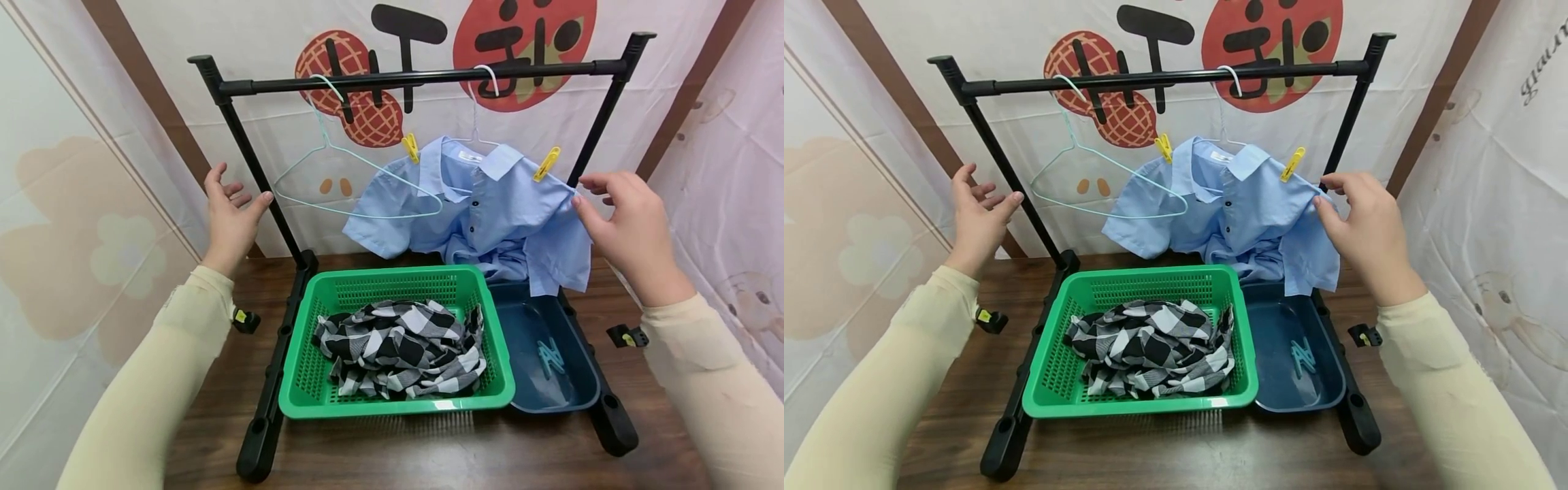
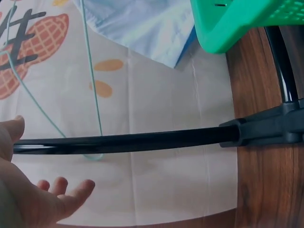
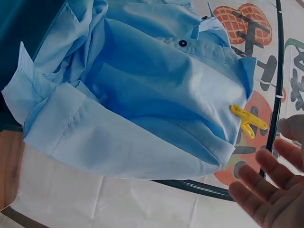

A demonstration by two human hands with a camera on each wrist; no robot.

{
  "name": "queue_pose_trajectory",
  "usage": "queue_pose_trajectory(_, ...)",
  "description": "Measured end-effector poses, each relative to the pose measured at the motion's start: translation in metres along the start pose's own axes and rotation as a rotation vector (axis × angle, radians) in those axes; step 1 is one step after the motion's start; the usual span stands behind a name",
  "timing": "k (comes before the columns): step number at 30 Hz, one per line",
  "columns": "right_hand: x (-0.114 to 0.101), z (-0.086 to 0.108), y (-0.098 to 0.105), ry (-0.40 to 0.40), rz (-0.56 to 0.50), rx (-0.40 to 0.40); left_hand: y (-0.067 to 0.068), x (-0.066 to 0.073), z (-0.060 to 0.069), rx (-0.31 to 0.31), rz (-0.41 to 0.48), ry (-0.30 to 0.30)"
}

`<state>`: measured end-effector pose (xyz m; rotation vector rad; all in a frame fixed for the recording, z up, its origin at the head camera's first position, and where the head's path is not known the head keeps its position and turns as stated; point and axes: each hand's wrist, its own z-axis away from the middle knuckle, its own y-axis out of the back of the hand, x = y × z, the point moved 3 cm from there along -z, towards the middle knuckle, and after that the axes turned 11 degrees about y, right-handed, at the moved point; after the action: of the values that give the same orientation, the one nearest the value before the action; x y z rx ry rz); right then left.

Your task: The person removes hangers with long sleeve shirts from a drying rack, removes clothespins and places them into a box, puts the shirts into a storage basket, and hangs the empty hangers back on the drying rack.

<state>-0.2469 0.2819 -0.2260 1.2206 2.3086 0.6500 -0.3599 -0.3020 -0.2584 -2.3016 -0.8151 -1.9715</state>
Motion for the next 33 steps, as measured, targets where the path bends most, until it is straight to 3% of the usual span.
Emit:
queue_pose_trajectory(7,0.017,-0.009,-0.010,-0.213,-0.048,-0.287,-0.004,-0.001,-0.008,-0.053,0.079,0.013)
queue_pose_trajectory(10,0.022,-0.011,-0.015,-0.261,-0.076,-0.362,-0.005,-0.005,-0.011,-0.063,0.111,0.021)
queue_pose_trajectory(15,0.024,-0.010,-0.020,-0.263,-0.102,-0.359,-0.008,-0.011,-0.014,-0.097,0.186,0.038)
queue_pose_trajectory(18,0.023,-0.010,-0.022,-0.244,-0.107,-0.350,-0.010,-0.013,-0.014,-0.093,0.184,0.042)
queue_pose_trajectory(27,0.023,-0.010,-0.025,-0.193,-0.096,-0.324,-0.011,-0.011,-0.018,-0.087,0.070,0.029)
queue_pose_trajectory(33,0.026,-0.010,-0.028,-0.150,-0.051,-0.284,-0.014,-0.011,-0.022,-0.080,-0.066,-0.012)
